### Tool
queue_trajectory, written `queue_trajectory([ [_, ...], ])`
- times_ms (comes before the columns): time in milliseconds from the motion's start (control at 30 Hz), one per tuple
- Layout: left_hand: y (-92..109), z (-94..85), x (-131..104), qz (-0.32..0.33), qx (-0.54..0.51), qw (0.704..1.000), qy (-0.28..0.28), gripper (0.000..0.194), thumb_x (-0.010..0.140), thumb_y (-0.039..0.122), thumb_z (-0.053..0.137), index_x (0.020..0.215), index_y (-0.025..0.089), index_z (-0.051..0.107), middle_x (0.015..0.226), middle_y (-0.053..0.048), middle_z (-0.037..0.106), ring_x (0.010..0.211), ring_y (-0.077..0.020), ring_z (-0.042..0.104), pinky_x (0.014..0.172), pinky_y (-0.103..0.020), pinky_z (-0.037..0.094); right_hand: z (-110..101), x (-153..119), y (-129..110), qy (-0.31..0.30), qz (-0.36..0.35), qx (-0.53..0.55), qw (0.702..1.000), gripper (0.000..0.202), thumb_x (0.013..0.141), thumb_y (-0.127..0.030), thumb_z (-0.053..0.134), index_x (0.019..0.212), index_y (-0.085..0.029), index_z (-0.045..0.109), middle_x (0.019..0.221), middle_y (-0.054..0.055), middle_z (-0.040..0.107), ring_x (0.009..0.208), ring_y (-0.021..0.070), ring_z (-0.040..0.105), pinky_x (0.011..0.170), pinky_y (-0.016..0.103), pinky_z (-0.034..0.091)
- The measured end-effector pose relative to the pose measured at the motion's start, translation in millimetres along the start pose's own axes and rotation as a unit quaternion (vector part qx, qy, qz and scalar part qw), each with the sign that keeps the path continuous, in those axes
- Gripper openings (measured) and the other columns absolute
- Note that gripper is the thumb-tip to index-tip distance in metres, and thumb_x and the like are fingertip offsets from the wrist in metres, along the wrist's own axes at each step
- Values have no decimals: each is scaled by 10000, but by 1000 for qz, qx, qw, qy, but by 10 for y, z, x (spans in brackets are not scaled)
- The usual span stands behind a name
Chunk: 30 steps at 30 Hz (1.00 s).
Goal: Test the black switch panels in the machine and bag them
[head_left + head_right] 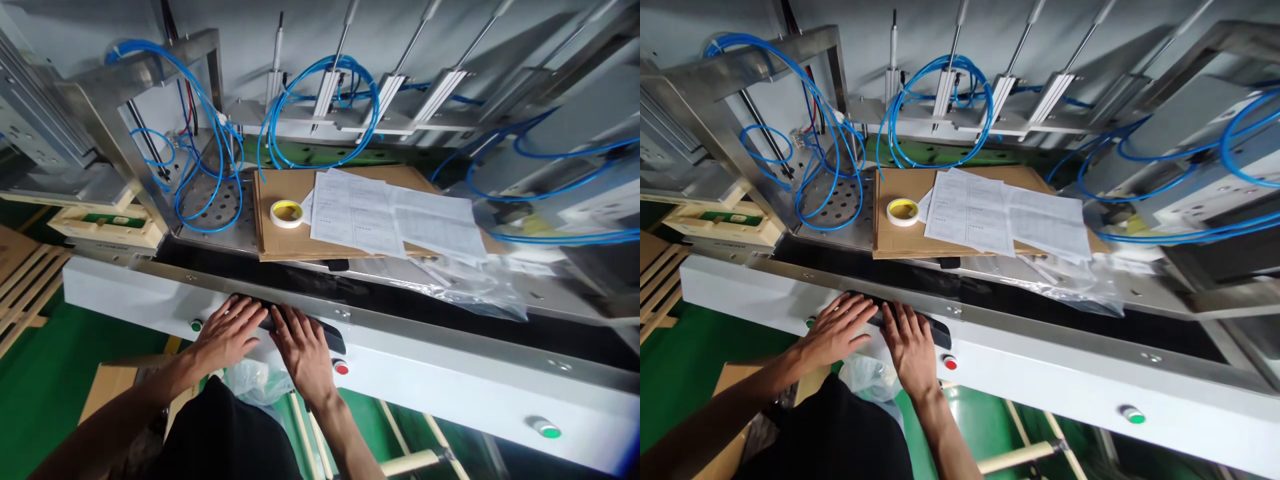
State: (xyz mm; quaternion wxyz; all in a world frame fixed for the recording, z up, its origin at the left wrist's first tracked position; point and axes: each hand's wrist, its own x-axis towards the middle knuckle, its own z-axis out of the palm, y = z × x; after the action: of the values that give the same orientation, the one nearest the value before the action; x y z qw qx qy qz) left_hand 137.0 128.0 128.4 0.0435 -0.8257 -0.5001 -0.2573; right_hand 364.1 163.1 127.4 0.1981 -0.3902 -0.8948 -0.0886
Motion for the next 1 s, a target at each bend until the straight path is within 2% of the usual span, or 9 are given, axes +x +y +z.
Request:
queue_trajectory([
  [133,-42,-18,153,23,-7,995,-93,423,948,76,561,1341,218,626,1282,-101,739,1125,-267,686,1012,-410,513,-176,41,6,-24,-25,5,999,560,1098,-369,498,1623,-186,445,1373,156,723,1309,298,618,1127,484,413],
  [200,-88,-59,222,33,-20,991,-130,412,911,53,563,1279,217,650,1237,-107,735,1065,-271,687,963,-409,530,-247,42,5,-23,-19,1,1000,516,1092,-389,493,1569,-190,509,1390,158,708,1335,316,592,1168,529,374],
  [267,-128,-101,270,36,-38,988,-145,372,885,71,597,1223,211,661,1205,-114,727,1036,-281,686,942,-418,539,-295,34,-1,-18,-1,2,1000,399,1095,-329,484,1448,-195,614,1313,145,733,1247,302,622,1124,505,408],
  [400,-203,-155,334,41,-94,981,-163,294,860,113,650,1132,224,664,1098,-93,727,998,-280,698,924,-417,552,-327,52,48,-27,4,41,999,293,1088,-265,518,1318,-223,696,1079,91,752,961,240,639,888,389,486],
  [567,-287,-143,456,31,-130,982,-134,451,866,242,741,1285,223,577,1168,-112,730,1064,-306,702,981,-451,547,-244,221,326,-47,-3,97,994,298,1095,-316,530,1310,-221,713,1087,87,766,978,242,661,871,381,505],
  [667,-304,-82,522,38,-119,983,-133,565,763,346,896,1204,222,567,1220,-126,695,1115,-333,675,995,-472,545,-157,317,473,-85,5,138,987,324,1123,-334,458,1218,-211,742,1020,73,775,917,226,678,835,372,512],
  [733,-301,-33,536,40,-95,985,-139,619,703,348,952,1169,224,564,1210,-121,684,1109,-337,661,978,-470,547,-119,345,504,-90,8,140,986,341,1128,-332,438,1176,-211,754,997,71,771,919,223,674,829,367,508],
  [900,-294,52,485,39,-81,986,-142,473,797,222,850,1177,237,569,1172,-100,686,1094,-314,650,959,-447,540,-163,240,401,-15,46,52,997,316,1096,-358,499,1244,-224,743,1238,119,738,1071,271,631,887,405,487],
  [1000,-314,58,470,49,-93,985,-135,382,860,211,760,1203,220,592,1173,-114,691,1101,-310,652,976,-447,542,-227,8,236,90,128,59,986,313,1071,-379,561,1285,-211,715,1147,127,744,1025,278,639,891,412,493],
])
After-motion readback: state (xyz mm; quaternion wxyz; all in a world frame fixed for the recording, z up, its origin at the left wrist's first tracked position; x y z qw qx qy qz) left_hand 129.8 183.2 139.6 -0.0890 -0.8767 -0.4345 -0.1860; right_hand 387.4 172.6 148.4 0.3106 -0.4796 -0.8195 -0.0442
